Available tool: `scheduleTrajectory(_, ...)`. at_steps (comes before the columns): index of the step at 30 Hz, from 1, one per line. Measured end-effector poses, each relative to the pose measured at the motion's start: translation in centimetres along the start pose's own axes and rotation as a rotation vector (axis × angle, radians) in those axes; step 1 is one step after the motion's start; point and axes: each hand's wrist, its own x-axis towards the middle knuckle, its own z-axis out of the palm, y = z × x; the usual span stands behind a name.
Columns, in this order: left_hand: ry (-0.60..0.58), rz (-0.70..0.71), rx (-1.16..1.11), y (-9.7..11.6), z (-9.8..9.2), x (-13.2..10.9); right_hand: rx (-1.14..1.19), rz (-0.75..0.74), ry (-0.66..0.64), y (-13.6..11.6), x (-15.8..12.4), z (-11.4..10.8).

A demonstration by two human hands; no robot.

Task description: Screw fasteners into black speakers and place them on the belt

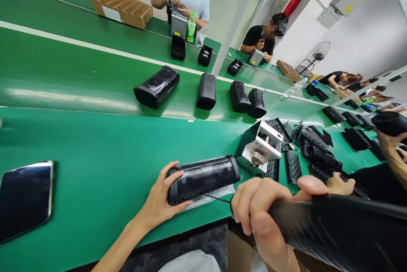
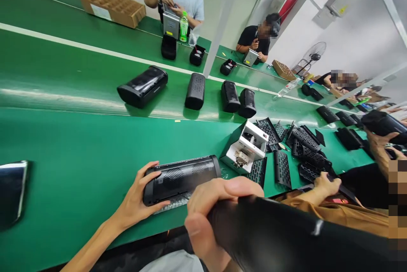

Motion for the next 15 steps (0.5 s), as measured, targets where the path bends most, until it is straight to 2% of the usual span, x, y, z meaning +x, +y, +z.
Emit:
scheduleTrajectory(3, -0.001, 0.005, -0.001, 0.0, 0.1, -0.1, -0.011, -0.021, -0.064, 0.7, 0.2, 0.8)
scheduleTrajectory(7, 0.000, 0.010, -0.006, -0.1, 0.3, -0.2, -0.029, 0.004, -0.134, 1.5, -0.1, 0.7)
scheduleTrajectory(15, 0.008, 0.029, -0.006, 0.0, 0.4, -0.2, -0.059, 0.038, -0.100, 3.5, -1.7, 1.8)
